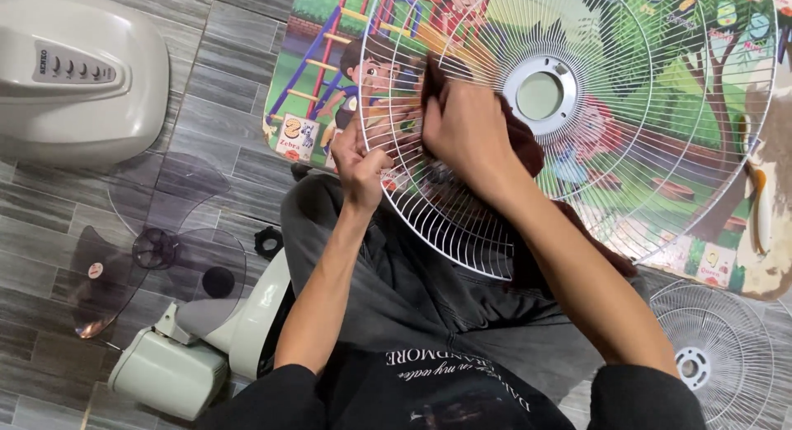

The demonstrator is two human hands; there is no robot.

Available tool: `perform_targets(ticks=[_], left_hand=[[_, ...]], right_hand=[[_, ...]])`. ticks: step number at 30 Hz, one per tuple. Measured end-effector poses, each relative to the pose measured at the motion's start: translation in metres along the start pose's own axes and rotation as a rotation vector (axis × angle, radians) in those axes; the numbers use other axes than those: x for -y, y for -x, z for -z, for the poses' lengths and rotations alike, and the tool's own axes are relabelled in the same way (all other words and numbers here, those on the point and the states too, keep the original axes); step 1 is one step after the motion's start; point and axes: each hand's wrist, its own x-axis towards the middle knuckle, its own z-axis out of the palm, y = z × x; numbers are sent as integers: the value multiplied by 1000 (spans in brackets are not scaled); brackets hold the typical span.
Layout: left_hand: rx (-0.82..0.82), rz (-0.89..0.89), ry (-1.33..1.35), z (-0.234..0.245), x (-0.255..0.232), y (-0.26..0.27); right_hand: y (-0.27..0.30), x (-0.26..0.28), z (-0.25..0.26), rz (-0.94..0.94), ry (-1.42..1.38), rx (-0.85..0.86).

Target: Wiping a metal fan guard with a cloth to remove dust and dirt

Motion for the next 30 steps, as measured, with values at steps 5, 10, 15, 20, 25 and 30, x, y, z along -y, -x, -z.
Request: perform_targets(ticks=[5, 10, 15, 20, 25, 30], left_hand=[[11, -32, 51, 1, 12, -2], [44, 0, 94, 2, 8, -2], [40, -6, 67, 0, 2, -1], [31, -1, 97, 7, 21, -1], [48, -32, 153, 7, 19, -3], [76, -25, 204, 5, 9, -7]], right_hand=[[25, 4, 1, -75, 73, 109], [-31, -24, -25, 93, 51, -212], [-59, -36, -11, 37, 53, -432], [-7, -17, -19, -148, 81, 33], [57, -42, -22, -142, 301, 292], [75, -39, -24, -153, 265, 265]])
